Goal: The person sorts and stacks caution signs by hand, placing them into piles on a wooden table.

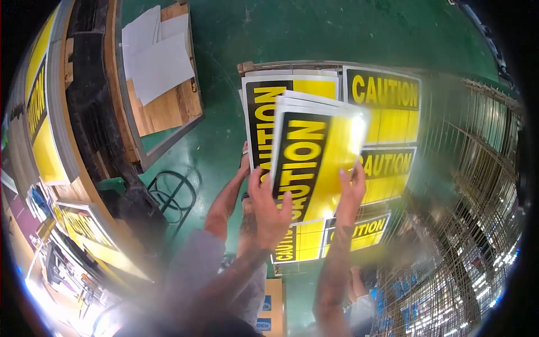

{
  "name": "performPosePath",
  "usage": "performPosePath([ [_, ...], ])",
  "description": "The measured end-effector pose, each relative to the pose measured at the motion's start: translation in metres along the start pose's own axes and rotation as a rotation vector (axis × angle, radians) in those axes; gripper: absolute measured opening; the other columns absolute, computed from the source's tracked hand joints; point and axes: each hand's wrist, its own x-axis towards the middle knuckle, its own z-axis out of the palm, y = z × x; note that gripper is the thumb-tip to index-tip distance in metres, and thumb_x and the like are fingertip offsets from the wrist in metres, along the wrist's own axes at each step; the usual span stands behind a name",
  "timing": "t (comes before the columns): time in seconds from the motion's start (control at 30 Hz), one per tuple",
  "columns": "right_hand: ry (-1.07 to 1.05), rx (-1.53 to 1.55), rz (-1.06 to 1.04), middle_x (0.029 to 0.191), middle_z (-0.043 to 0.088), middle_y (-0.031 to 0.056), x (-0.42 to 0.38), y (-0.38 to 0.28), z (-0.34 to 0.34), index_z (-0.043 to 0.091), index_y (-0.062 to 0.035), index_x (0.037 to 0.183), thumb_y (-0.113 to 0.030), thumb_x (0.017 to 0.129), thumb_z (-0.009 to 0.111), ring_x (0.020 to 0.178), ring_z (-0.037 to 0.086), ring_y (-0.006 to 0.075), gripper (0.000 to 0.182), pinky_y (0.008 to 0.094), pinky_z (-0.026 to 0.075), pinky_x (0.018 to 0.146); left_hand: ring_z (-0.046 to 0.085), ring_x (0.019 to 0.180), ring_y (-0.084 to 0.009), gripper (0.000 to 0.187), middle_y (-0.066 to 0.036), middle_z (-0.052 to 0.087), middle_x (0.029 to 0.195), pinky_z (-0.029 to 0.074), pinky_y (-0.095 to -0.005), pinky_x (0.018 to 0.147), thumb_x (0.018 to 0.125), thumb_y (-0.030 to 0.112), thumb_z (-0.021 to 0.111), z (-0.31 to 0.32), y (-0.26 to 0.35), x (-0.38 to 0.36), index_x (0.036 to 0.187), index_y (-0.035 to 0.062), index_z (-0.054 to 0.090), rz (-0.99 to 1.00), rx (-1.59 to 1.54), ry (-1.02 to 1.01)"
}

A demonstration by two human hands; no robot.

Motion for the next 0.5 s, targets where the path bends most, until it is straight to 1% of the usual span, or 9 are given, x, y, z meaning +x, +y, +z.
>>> performPosePath([
  [0.07,-0.017,-0.110,-0.113,0.137,0.062,0.0162,0.015,0.015,0.020,0.052,0.0066,0.147,-0.020,0.096,0.078,0.122,0.059,0.0247,0.063,0.0365,0.045,0.109,0.032,0.151,-0.0440,0.065,-0.026,0.021,0.167,0.028,-0.0475,0.126,0.097,0.010,0.067,-0.002,-0.016,0.016,0.151,-0.0116,0.037,-0.060,-0.109,0.009],
  [0.1,-0.025,-0.162,-0.166,0.137,0.062,0.0178,0.020,0.023,0.029,0.051,0.0063,0.148,-0.023,0.096,0.079,0.122,0.060,0.0270,0.066,0.0383,0.045,0.110,0.029,0.154,-0.0456,0.065,-0.027,0.018,0.169,0.027,-0.0485,0.127,0.100,0.015,0.068,0.006,-0.031,0.025,0.152,-0.0099,0.038,-0.112,-0.102,0.058],
  [0.13,0.005,-0.295,-0.217,0.138,0.062,0.0197,0.024,0.024,0.039,0.050,0.0061,0.149,-0.025,0.096,0.079,0.125,0.060,0.0296,0.067,0.0396,0.045,0.110,0.027,0.156,-0.0456,0.066,-0.027,0.018,0.170,0.026,-0.0489,0.127,0.101,0.020,0.068,0.012,-0.037,0.036,0.154,-0.0064,0.039,-0.170,-0.176,0.099],
  [0.2,0.067,-0.558,-0.325,0.141,0.063,0.0237,0.026,0.022,0.057,0.048,0.0055,0.151,-0.030,0.097,0.078,0.129,0.060,0.0349,0.071,0.0423,0.045,0.110,0.033,0.152,-0.0451,0.066,-0.027,0.029,0.166,0.030,-0.0488,0.126,0.102,0.025,0.068,0.021,-0.056,0.057,0.155,-0.0024,0.040,-0.172,-0.156,0.096],
  [0.23,0.109,-0.644,-0.290,0.139,0.063,0.0254,0.021,0.013,0.061,0.049,0.0043,0.150,-0.035,0.096,0.079,0.127,0.060,0.0405,0.073,0.0455,0.045,0.110,0.034,0.151,-0.0445,0.066,-0.026,0.032,0.163,0.030,-0.0490,0.125,0.102,0.026,0.067,0.024,-0.063,0.059,0.156,-0.0020,0.040,-0.166,-0.137,0.077],
  [0.3,0.081,-0.647,-0.258,0.138,0.061,0.0277,0.019,0.006,0.061,0.046,0.0046,0.153,-0.035,0.093,0.081,0.129,0.057,0.0427,0.080,0.0480,0.045,0.109,0.037,0.148,-0.0432,0.066,-0.026,0.040,0.158,0.032,-0.0494,0.124,0.103,0.027,0.066,0.027,-0.072,0.063,0.156,-0.0013,0.040,-0.151,-0.096,0.047],
  [0.33,0.062,-0.649,-0.242,0.138,0.060,0.0288,0.018,0.006,0.059,0.045,0.0047,0.154,-0.036,0.092,0.083,0.130,0.055,0.0437,0.083,0.0493,0.045,0.109,0.039,0.145,-0.0414,0.064,-0.024,0.045,0.152,0.033,-0.0491,0.122,0.103,0.026,0.065,0.028,-0.072,0.059,0.155,-0.0015,0.042,-0.145,-0.074,0.071],
  [0.37,0.043,-0.593,-0.248,0.143,0.058,0.0291,0.016,0.008,0.058,0.043,0.0039,0.155,-0.038,0.093,0.081,0.134,0.052,0.0439,0.084,0.0491,0.043,0.112,0.038,0.145,-0.0411,0.064,-0.024,0.045,0.152,0.033,-0.0491,0.122,0.103,0.025,0.065,0.030,-0.072,0.055,0.156,-0.0018,0.041,-0.142,-0.101,0.092],
  [0.5,0.075,-0.616,-0.435,0.151,0.053,0.0287,0.012,0.035,0.058,0.045,0.0040,0.155,-0.041,0.094,0.079,0.139,0.049,0.0452,0.082,0.0487,0.039,0.117,0.039,0.144,-0.0424,0.064,-0.026,0.046,0.150,0.030,-0.0496,0.123,0.100,0.018,0.065,0.047,-0.079,0.044,0.155,-0.0032,0.041,-0.095,-0.154,0.232],
])
